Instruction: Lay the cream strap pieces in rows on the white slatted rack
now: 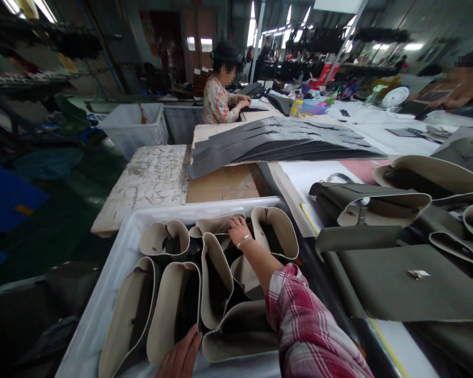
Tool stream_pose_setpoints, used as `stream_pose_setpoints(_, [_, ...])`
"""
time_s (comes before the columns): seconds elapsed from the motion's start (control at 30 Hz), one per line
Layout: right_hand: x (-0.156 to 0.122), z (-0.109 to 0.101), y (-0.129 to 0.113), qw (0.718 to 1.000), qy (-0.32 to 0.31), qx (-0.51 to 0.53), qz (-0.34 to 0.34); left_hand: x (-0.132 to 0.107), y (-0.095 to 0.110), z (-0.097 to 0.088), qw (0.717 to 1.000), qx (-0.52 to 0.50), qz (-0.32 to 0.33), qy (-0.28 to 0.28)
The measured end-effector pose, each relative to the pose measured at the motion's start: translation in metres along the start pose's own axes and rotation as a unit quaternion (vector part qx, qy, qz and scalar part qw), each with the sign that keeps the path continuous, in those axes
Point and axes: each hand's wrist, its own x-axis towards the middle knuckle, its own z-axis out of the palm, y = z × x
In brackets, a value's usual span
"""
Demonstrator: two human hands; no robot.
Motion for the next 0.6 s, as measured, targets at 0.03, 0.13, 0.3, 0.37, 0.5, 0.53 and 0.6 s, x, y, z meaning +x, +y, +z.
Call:
stream_pose_setpoints(0.03, [0.0, -0.001, -0.001, 1.0, 0.001, 0.004, 0.008, 0.0, 0.0, 0.0, 1.0, 0.003, 0.001, 0.003])
stream_pose_setpoints(0.13, [-0.002, -0.009, -0.003, 0.999, 0.01, 0.021, 0.048, 0.004, -0.002, -0.004, 1.0, 0.007, 0.01, 0.024])
stream_pose_setpoints(0.3, [-0.023, -0.041, -0.009, 0.991, 0.031, 0.057, 0.116, 0.018, -0.001, -0.021, 0.999, 0.037, 0.006, 0.037])
stream_pose_setpoints(0.37, [-0.046, -0.057, -0.02, 0.986, 0.051, 0.087, 0.136, 0.021, 0.0, -0.024, 0.998, 0.044, -0.011, 0.032])
stream_pose_setpoints(0.5, [-0.147, -0.074, -0.062, 0.971, 0.103, 0.183, 0.115, 0.017, -0.002, -0.019, 0.998, 0.036, -0.032, 0.026])
stream_pose_setpoints(0.53, [-0.184, -0.075, -0.075, 0.969, 0.103, 0.199, 0.106, 0.015, -0.002, -0.017, 0.999, 0.028, -0.035, 0.026])
stream_pose_setpoints(0.6, [-0.268, -0.075, -0.102, 0.966, 0.087, 0.223, 0.094, 0.013, -0.001, -0.018, 0.999, -0.004, -0.04, 0.018])
